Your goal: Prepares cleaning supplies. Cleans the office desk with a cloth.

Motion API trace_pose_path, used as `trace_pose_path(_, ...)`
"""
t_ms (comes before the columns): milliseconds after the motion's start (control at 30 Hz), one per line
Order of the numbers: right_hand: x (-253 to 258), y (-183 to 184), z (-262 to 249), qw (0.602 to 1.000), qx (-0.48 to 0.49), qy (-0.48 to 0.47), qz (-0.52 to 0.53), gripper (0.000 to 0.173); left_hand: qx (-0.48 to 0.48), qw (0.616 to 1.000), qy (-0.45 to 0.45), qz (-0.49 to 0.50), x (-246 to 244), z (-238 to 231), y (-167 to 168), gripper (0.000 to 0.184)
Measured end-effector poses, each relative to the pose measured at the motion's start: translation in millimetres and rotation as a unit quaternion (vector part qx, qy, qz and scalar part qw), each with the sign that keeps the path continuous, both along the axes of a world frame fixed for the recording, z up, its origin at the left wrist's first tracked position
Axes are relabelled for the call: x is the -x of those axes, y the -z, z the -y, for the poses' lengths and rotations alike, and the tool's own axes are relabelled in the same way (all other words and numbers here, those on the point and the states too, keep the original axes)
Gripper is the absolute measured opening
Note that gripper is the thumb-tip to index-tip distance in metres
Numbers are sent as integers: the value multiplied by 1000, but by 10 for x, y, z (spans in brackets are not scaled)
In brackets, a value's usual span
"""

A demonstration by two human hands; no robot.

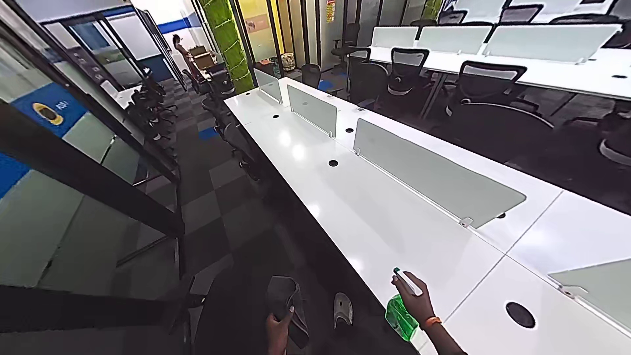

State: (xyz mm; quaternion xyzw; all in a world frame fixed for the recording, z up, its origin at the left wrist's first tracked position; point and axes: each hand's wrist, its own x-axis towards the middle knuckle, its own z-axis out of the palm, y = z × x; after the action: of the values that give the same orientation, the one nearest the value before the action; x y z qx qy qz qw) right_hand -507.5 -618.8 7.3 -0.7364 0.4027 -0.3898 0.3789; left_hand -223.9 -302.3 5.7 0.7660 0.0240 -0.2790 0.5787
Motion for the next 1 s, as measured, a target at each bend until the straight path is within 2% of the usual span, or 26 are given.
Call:
trace_pose_path(233, -235, -97, 1026, 997, 1, 75, 35, 30, -12, 999, 33, 17, -419, 891, -104, 53)
trace_pose_path(400, -177, -348, 1486, 997, 30, 47, 56, 29, 4, 998, 62, 24, -621, 1374, -201, 48)
trace_pose_path(500, -116, -391, 1535, 999, 46, -1, 24, 30, 7, 996, 86, 21, -749, 1560, -153, 49)
trace_pose_path(667, -264, -320, 1313, 997, 66, -35, -33, 31, 6, 994, 108, 12, -1024, 1878, -32, 53)
trace_pose_path(833, -731, -198, 1118, 999, 37, 6, -13, 30, 11, 991, 132, -8, -1340, 2141, 51, 54)
trace_pose_path(1000, -1332, -369, 1147, 996, 73, 44, -41, 33, 18, 988, 150, -26, -1732, 2308, 100, 51)
